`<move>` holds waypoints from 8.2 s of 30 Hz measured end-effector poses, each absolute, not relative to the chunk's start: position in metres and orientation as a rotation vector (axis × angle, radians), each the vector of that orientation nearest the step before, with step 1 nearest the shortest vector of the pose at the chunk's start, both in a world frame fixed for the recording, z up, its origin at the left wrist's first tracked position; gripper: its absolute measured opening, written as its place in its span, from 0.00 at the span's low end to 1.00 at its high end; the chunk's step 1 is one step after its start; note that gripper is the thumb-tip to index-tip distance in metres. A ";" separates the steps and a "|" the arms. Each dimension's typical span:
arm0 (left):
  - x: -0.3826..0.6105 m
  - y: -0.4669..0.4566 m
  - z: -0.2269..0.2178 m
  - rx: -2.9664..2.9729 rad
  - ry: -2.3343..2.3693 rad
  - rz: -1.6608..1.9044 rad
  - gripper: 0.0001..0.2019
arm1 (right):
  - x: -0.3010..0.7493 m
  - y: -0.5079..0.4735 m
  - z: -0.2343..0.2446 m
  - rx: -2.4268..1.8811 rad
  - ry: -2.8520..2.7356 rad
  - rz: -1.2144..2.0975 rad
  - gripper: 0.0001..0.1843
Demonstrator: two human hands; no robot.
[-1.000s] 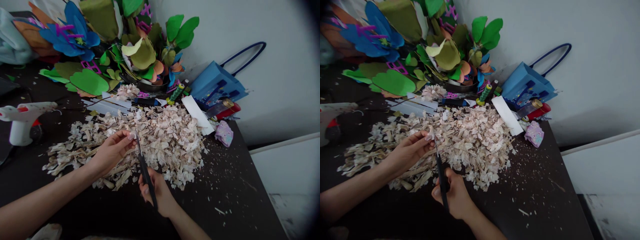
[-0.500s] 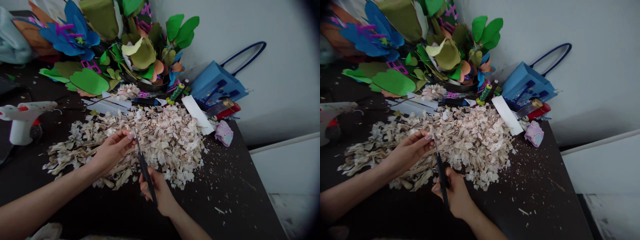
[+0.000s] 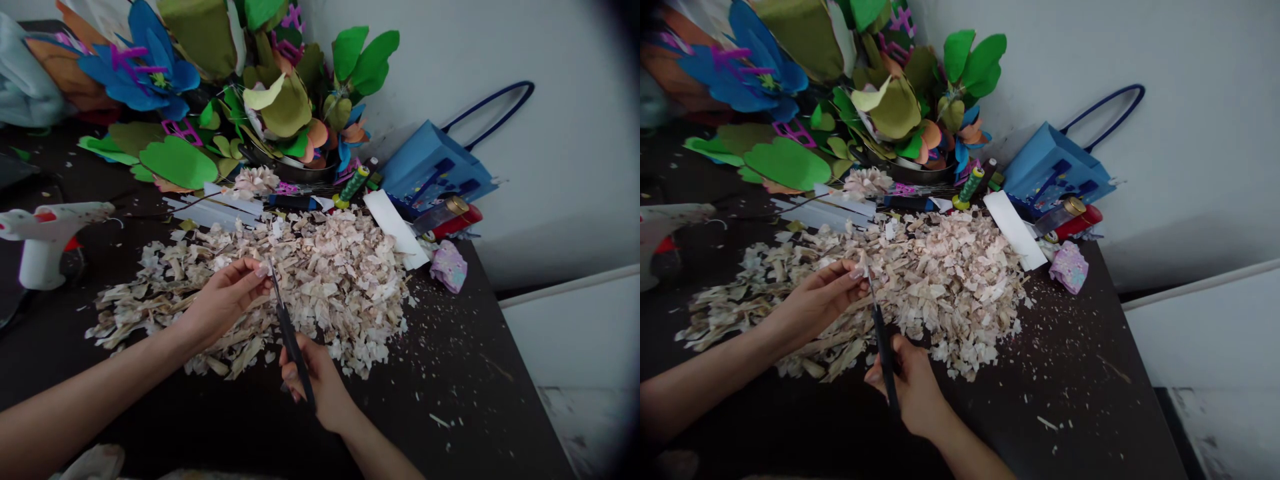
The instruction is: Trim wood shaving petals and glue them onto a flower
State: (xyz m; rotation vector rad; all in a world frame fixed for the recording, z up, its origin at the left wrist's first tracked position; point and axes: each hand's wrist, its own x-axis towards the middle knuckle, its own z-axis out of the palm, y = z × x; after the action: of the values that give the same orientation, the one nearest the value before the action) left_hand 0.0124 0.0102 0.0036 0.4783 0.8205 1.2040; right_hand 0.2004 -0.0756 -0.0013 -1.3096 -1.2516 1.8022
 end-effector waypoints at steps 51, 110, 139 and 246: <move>0.008 -0.001 0.010 0.978 0.780 0.406 0.14 | 0.214 -0.056 -0.001 -1.218 -1.001 1.485 0.18; 0.020 -0.008 0.011 1.024 0.860 0.383 0.15 | 0.207 -0.053 -0.006 -1.335 -1.063 1.467 0.16; -0.003 0.018 0.017 0.729 0.939 1.027 0.17 | 0.212 -0.073 0.002 -1.150 -1.309 1.874 0.38; -0.026 0.036 0.015 0.975 0.890 0.842 0.13 | 0.229 -0.062 0.006 -1.282 -1.408 1.920 0.27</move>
State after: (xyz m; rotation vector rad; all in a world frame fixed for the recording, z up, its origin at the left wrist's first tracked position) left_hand -0.0257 0.0355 0.0152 0.9750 0.8896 0.8419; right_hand 0.2294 -0.0615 0.0055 -1.2818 -1.4081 1.9203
